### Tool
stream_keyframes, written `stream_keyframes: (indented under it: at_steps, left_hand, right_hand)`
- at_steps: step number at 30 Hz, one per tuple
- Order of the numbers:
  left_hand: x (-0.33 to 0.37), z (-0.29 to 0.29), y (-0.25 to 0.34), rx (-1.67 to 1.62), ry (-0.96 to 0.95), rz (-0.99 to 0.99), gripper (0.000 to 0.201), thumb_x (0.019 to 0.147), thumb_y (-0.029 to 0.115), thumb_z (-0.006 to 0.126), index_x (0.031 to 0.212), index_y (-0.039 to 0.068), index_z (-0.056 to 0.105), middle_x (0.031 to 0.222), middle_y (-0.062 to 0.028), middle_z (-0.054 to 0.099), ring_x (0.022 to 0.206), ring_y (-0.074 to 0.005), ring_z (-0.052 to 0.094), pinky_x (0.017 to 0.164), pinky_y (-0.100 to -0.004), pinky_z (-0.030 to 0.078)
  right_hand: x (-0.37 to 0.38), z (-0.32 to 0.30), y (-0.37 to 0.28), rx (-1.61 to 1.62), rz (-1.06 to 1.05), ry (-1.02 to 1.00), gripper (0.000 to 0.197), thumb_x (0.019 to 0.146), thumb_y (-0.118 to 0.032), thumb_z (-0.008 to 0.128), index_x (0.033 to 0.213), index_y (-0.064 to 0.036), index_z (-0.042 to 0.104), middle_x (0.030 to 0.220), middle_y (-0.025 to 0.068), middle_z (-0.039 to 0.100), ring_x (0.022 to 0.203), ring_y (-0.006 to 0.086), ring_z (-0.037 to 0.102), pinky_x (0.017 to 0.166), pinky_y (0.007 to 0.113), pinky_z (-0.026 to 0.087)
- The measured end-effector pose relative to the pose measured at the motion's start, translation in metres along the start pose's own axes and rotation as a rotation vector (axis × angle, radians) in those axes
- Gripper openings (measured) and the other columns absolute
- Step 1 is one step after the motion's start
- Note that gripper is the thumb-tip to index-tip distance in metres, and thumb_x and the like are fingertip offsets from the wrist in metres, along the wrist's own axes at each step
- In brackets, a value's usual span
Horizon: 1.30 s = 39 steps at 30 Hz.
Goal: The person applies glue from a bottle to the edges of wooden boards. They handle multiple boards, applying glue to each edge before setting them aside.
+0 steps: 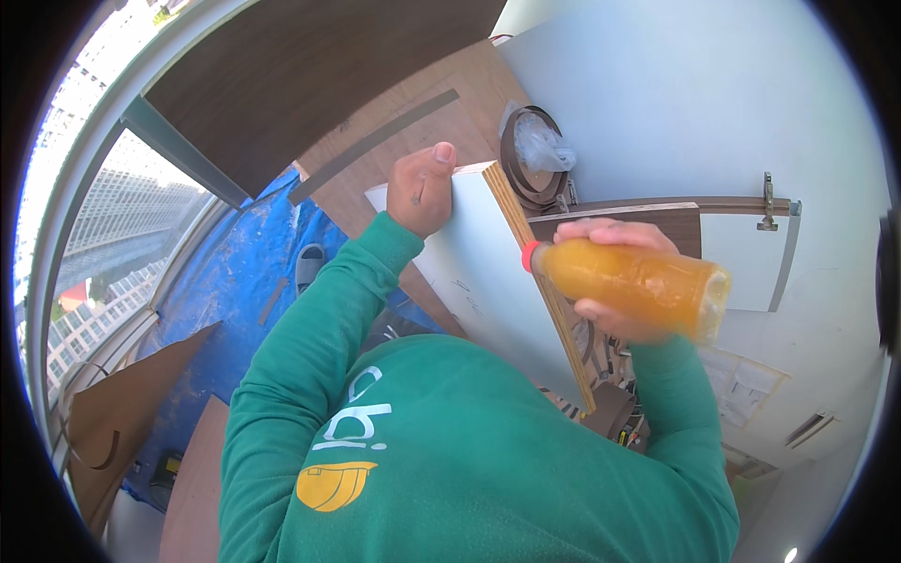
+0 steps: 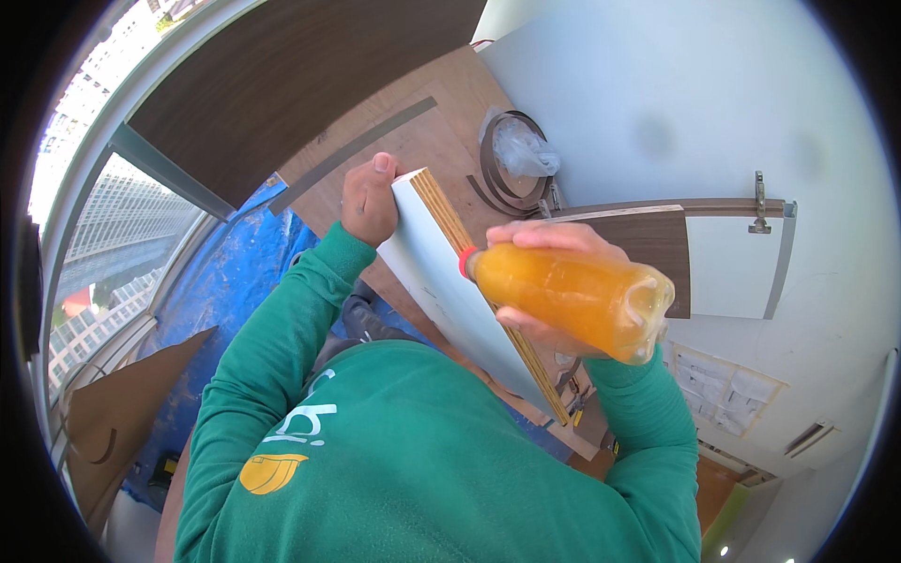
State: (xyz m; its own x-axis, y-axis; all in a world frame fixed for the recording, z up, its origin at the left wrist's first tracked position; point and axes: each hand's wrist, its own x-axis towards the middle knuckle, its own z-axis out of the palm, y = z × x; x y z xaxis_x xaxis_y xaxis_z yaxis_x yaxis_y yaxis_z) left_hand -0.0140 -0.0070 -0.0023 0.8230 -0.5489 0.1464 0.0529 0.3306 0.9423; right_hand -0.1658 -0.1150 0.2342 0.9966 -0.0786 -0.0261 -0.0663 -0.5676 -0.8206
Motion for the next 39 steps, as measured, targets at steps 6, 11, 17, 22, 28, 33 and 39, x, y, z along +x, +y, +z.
stream_keyframes:
  at_steps: [6, 11, 17, 22, 28, 33, 39]
  left_hand:
    - [0.001, 0.002, 0.001, 0.0, 0.006, 0.024, 0.062, 0.108, 0.047, 0.04, 0.071, 0.0, 0.052, 0.064, -0.008, 0.05, 0.062, -0.0178, 0.047, 0.058, -0.0354, 0.04]
    - [-0.001, 0.001, 0.0, -0.027, 0.001, 0.009, 0.061, 0.108, 0.046, 0.039, 0.071, 0.0, 0.052, 0.064, -0.0087, 0.05, 0.062, -0.0183, 0.047, 0.058, -0.0357, 0.04]
    - [0.001, 0.001, -0.001, 0.002, 0.005, 0.02, 0.061, 0.108, 0.046, 0.04, 0.071, -0.001, 0.052, 0.064, -0.0092, 0.05, 0.062, -0.0186, 0.047, 0.058, -0.0363, 0.04]
    - [0.001, 0.0, -0.002, 0.007, 0.007, 0.021, 0.062, 0.108, 0.047, 0.04, 0.071, -0.001, 0.053, 0.065, -0.0107, 0.05, 0.062, -0.0205, 0.048, 0.059, -0.0376, 0.04]
    - [0.001, 0.0, -0.005, -0.006, -0.006, 0.029, 0.063, 0.108, 0.048, 0.04, 0.072, -0.001, 0.053, 0.066, -0.0109, 0.052, 0.062, -0.0214, 0.05, 0.06, -0.0367, 0.042]
    - [0.0, 0.003, 0.001, -0.024, 0.013, -0.013, 0.062, 0.108, 0.049, 0.04, 0.072, 0.0, 0.052, 0.066, -0.0105, 0.051, 0.062, -0.0212, 0.048, 0.06, -0.0367, 0.041]
    - [0.001, -0.002, -0.001, 0.009, -0.02, -0.013, 0.061, 0.108, 0.048, 0.04, 0.072, 0.0, 0.052, 0.066, -0.0101, 0.05, 0.063, -0.0203, 0.047, 0.06, -0.0362, 0.041]
  right_hand:
    - [-0.008, -0.008, -0.01, 0.096, 0.066, 0.085, 0.061, 0.077, -0.011, 0.088, 0.127, -0.0032, 0.054, 0.127, 0.0223, 0.064, 0.118, 0.0283, 0.064, 0.097, 0.041, 0.055]
    - [-0.007, -0.005, -0.003, 0.06, 0.045, 0.049, 0.06, 0.078, -0.008, 0.087, 0.128, -0.0041, 0.055, 0.13, 0.0202, 0.063, 0.118, 0.025, 0.063, 0.098, 0.038, 0.054]
    - [0.043, 0.014, -0.002, -0.009, -0.034, 0.149, 0.058, 0.079, -0.006, 0.086, 0.128, -0.0056, 0.055, 0.128, 0.0136, 0.065, 0.112, 0.0191, 0.065, 0.094, 0.033, 0.055]
    - [0.071, 0.012, -0.002, 0.009, -0.073, 0.099, 0.057, 0.078, -0.004, 0.086, 0.126, -0.0059, 0.056, 0.126, 0.0117, 0.066, 0.108, 0.0186, 0.065, 0.092, 0.033, 0.056]
    - [0.047, 0.006, -0.004, 0.007, -0.018, 0.082, 0.057, 0.078, -0.007, 0.086, 0.126, -0.0053, 0.056, 0.123, 0.0101, 0.067, 0.105, 0.0175, 0.066, 0.09, 0.032, 0.056]
    - [0.087, 0.009, -0.005, -0.005, -0.032, 0.094, 0.056, 0.078, -0.009, 0.086, 0.126, -0.0051, 0.058, 0.121, 0.0092, 0.068, 0.104, 0.0173, 0.066, 0.089, 0.033, 0.055]
    - [0.051, 0.006, -0.006, -0.039, -0.023, 0.09, 0.053, 0.077, -0.007, 0.086, 0.124, -0.0059, 0.06, 0.116, 0.0067, 0.069, 0.103, 0.0164, 0.066, 0.09, 0.032, 0.055]
